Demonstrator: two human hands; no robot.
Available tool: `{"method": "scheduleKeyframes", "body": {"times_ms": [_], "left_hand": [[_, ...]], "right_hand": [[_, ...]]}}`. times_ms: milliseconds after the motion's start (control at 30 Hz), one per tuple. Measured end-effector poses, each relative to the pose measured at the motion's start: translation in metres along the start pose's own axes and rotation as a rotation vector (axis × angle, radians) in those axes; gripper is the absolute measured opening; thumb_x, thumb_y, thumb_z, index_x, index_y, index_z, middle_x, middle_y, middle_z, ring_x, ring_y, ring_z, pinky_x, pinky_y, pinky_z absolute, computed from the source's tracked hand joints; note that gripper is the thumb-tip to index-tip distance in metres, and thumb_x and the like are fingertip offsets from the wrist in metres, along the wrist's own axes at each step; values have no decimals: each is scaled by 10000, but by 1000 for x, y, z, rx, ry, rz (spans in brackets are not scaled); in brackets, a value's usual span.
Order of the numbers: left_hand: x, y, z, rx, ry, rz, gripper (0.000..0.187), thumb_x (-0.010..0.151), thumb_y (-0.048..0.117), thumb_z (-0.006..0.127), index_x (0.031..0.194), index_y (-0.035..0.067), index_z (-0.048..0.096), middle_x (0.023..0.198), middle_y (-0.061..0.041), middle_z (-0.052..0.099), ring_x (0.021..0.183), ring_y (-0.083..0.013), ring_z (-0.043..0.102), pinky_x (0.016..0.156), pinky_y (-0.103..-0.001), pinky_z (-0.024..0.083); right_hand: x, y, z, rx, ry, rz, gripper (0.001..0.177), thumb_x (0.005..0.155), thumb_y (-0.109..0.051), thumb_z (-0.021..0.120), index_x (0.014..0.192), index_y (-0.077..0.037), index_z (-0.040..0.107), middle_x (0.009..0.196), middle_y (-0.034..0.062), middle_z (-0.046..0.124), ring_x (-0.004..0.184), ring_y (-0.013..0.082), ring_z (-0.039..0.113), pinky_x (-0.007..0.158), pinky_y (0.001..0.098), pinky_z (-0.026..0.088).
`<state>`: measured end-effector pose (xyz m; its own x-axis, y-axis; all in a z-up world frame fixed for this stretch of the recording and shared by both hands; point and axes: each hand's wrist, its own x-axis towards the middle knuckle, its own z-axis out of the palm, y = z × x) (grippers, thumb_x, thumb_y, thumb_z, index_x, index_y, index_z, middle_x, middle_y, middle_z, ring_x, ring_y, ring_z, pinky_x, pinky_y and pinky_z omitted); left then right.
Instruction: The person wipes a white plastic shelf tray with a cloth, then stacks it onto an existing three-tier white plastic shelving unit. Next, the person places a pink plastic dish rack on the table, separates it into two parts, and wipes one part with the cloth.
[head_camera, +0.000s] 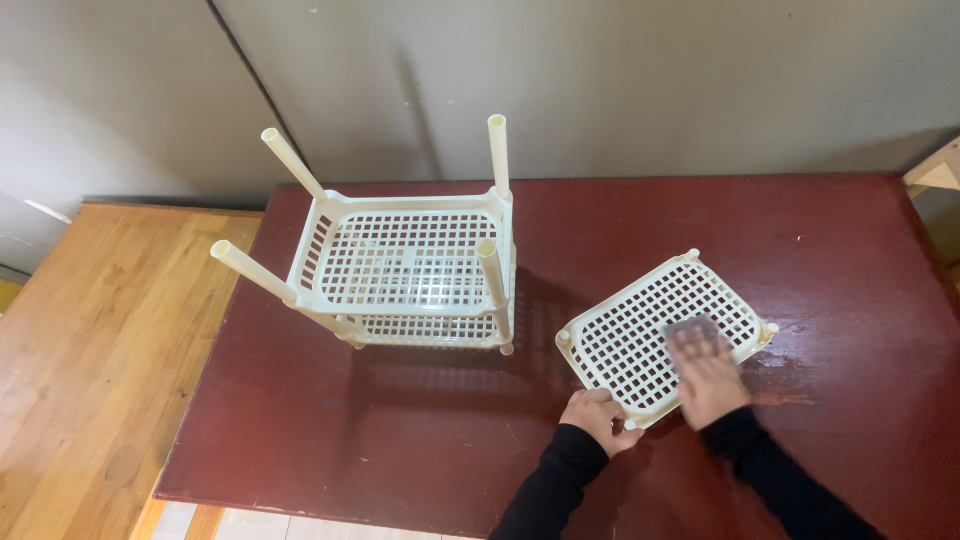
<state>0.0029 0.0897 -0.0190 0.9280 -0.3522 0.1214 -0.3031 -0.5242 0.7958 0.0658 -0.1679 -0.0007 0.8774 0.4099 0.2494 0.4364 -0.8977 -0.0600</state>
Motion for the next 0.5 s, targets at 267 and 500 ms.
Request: {"method": "scheduleKeyframes", "body": {"times_ms": [267,500], "left_hand": [[-5,-4,5,60,168,142,287,738,337,781,721,78,660,820,-83,610,885,-295,623,938,-420,494],[-3,0,-7,4,112,136,328,779,337,780,654,78,623,746,-54,574,845,-261,620,965,-405,504]], "right_hand": [[-15,-38,-18,15,-23,-241,633,930,-331,396,1539,-160,367,1602,67,363,1513,257,238,1229,564,85],[6,52,-17,-43,-25,450,684,1055,-379,314,1652,-45,303,1568,239,415,1519,418,301,1276,568,183]]}}
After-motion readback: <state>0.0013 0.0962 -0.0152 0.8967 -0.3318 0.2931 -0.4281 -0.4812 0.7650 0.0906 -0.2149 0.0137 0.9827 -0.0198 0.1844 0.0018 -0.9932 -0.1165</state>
